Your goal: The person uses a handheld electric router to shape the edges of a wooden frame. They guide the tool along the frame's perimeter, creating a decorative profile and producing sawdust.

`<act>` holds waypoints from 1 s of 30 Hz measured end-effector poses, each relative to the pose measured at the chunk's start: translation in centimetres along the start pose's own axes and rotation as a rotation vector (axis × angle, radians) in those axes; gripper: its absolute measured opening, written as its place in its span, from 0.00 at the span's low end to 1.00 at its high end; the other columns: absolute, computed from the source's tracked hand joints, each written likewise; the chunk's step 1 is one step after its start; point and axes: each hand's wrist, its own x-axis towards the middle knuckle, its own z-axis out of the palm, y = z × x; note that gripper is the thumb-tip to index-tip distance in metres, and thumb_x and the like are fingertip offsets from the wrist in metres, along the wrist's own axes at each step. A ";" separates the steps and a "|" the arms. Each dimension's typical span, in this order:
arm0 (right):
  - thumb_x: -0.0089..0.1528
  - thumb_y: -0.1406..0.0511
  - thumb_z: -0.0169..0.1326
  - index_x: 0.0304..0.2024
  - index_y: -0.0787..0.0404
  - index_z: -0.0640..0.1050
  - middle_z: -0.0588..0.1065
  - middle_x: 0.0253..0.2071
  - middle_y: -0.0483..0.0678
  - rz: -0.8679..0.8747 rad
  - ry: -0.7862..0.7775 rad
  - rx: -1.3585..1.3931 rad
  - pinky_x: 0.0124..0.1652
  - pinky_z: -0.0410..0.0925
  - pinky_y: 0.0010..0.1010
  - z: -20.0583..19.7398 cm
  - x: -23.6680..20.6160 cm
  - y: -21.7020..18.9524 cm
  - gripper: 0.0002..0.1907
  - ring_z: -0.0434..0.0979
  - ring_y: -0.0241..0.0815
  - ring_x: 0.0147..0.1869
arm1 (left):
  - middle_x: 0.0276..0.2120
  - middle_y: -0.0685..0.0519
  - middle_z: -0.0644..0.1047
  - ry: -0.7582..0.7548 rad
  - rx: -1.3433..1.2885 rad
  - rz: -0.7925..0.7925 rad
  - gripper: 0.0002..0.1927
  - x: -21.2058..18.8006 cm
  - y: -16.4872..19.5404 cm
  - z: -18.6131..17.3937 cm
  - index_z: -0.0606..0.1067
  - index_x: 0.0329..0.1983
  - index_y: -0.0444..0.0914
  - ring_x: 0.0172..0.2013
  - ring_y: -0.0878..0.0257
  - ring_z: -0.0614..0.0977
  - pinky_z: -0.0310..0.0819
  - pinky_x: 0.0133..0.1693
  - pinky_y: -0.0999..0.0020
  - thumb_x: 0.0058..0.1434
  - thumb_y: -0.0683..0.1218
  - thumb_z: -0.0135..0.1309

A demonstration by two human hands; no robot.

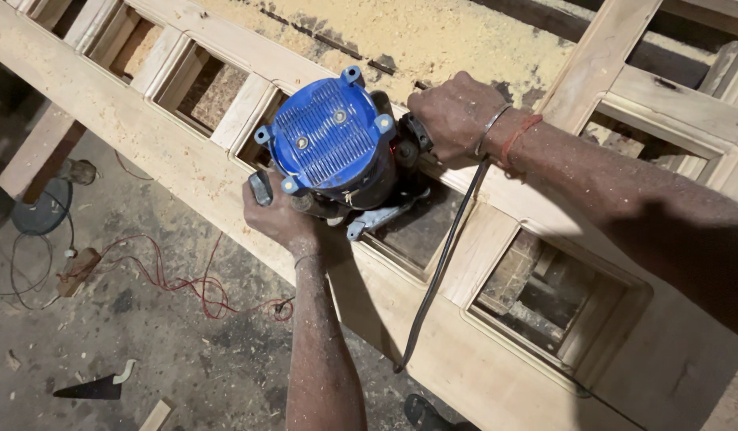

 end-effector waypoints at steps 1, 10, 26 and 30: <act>0.48 0.71 0.57 0.41 0.63 0.76 0.79 0.37 0.57 0.003 -0.003 -0.010 0.40 0.75 0.49 -0.1 -0.1 0.0 0.17 0.81 0.60 0.42 | 0.23 0.51 0.75 -0.004 -0.013 0.013 0.10 0.1 0.1 0.1 0.75 0.33 0.29 0.23 0.66 0.72 0.65 0.26 0.66 0.66 0.42 0.57; 0.51 0.71 0.57 0.41 0.62 0.76 0.79 0.35 0.57 0.054 -0.047 -0.020 0.41 0.75 0.48 -0.5 -0.3 0.0 0.14 0.82 0.57 0.40 | 0.23 0.48 0.76 -0.018 -0.066 -0.021 0.07 -0.2 1.8 0.8 0.75 0.34 0.31 0.19 0.64 0.75 0.67 0.20 0.67 0.65 0.41 0.55; 0.45 0.68 0.64 0.43 0.60 0.76 0.80 0.35 0.55 0.116 -0.080 -0.011 0.41 0.75 0.45 -0.5 -0.5 1.0 0.22 0.83 0.54 0.40 | 0.24 0.53 0.78 -0.052 -0.015 0.010 0.09 0.7 1.5 2.0 0.76 0.34 0.31 0.22 0.66 0.76 0.70 0.26 0.67 0.65 0.43 0.55; 0.43 0.69 0.63 0.41 0.61 0.77 0.80 0.35 0.54 0.085 -0.051 -0.071 0.40 0.76 0.43 -0.2 -0.4 1.4 0.22 0.83 0.52 0.38 | 0.24 0.52 0.77 -0.057 -0.055 0.037 0.09 0.6 1.5 2.1 0.75 0.33 0.30 0.24 0.65 0.76 0.70 0.28 0.67 0.67 0.42 0.55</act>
